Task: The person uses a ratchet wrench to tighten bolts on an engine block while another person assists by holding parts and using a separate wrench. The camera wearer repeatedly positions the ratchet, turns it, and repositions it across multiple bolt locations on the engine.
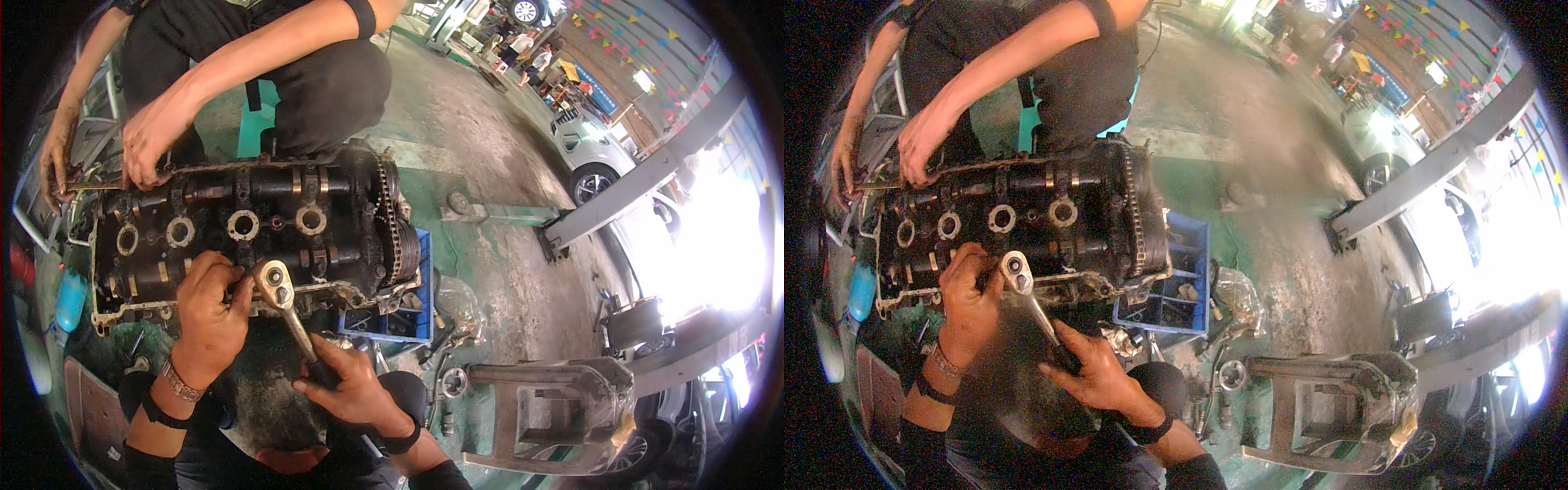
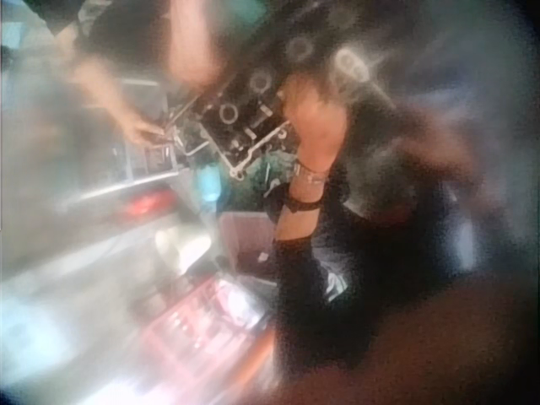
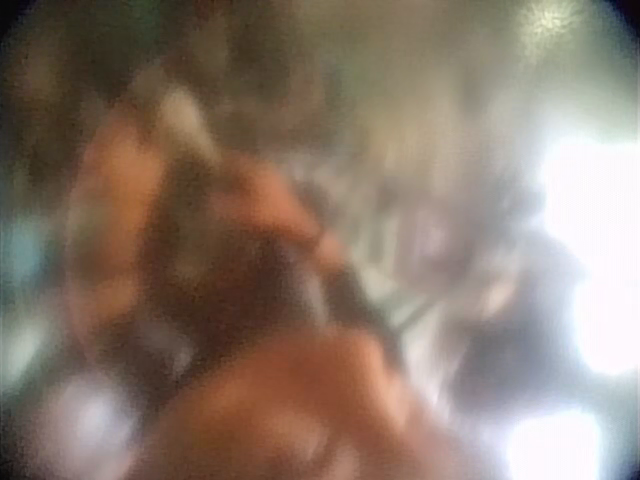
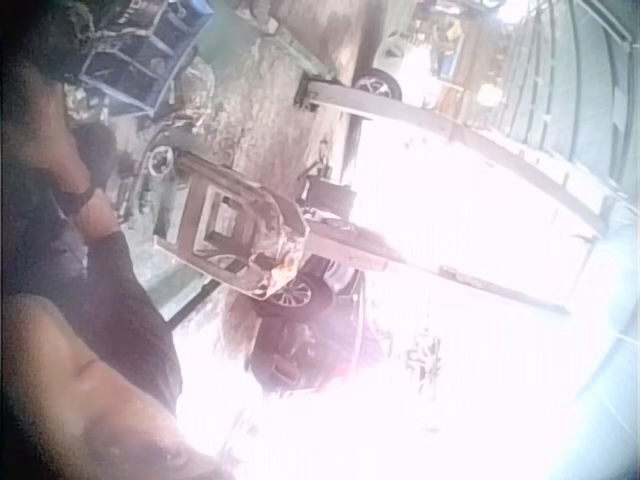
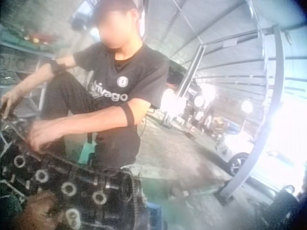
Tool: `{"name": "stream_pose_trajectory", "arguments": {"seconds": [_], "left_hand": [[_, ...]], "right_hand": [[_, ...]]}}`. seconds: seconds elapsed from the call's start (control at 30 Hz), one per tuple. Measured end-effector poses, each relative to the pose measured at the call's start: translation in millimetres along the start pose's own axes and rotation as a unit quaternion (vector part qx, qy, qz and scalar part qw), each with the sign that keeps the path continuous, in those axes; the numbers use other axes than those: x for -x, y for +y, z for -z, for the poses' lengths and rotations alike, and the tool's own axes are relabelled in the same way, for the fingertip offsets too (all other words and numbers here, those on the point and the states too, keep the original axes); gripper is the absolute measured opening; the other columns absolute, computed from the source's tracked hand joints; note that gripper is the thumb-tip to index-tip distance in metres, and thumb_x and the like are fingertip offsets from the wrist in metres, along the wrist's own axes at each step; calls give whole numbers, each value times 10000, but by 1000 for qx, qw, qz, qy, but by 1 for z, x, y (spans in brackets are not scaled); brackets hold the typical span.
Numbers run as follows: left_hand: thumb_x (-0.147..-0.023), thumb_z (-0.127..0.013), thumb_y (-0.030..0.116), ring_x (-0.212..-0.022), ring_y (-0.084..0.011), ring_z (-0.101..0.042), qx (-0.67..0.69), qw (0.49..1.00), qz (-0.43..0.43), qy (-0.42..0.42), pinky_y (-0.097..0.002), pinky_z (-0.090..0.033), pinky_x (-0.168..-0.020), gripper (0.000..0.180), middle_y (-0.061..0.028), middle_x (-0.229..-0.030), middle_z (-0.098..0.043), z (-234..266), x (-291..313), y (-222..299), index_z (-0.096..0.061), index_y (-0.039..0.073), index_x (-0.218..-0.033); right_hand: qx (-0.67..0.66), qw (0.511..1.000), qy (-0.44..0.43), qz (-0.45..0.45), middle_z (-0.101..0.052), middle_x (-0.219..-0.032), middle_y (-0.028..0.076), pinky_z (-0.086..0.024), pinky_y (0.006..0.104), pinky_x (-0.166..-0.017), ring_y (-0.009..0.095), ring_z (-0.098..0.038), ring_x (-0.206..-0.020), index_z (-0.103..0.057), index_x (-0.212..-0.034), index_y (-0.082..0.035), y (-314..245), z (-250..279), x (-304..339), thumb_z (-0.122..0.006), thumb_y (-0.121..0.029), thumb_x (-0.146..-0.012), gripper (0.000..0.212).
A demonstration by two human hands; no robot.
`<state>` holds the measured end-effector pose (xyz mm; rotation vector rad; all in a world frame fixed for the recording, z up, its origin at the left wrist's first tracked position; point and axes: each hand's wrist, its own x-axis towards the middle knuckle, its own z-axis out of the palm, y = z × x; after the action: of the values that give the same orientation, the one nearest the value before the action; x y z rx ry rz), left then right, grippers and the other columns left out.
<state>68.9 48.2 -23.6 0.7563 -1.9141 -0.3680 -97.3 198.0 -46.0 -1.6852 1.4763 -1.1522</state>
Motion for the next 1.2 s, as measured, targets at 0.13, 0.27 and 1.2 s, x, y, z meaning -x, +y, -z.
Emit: {"name": "stream_pose_trajectory", "arguments": {"seconds": [0.13, 0.27, 1.2], "left_hand": [[-751, -724, -95, -711, -341, -588, 9, 1000, 6, -10, -391, -465, -596, 175, -182, -856, -569, 0, 0, 1, -575, -63, -838], [-763, -713, -102, -699, -340, -588, 8, 1000, 3, -17, -388, -465, -584, 167, -182, -857, -564, 1, -2, 3, -571, -66, -842], [-719, -740, -77, -697, -324, -575, 11, 999, 33, -2, -400, -458, -611, 176, -162, -822, -567, 0, -1, 4, -579, -48, -783]], "right_hand": [[-2, 1000, 12, 11, -674, -1049, 282, -560, 391, -769, 371, -709, -908, -490, -1323, 93, 2, -2, 0, -795, -169, -812, 651], [-3, 999, 32, 26, -685, -856, 113, -533, 309, -714, 187, -674, -762, -495, -1358, 46, 2, -3, 1, -800, -41, -777, 662], [1, 1000, 10, 11, -689, -980, 242, -552, 386, -714, 341, -710, -816, -486, -1324, 87, -3, 1, 1, -800, -140, -804, 648]]}}
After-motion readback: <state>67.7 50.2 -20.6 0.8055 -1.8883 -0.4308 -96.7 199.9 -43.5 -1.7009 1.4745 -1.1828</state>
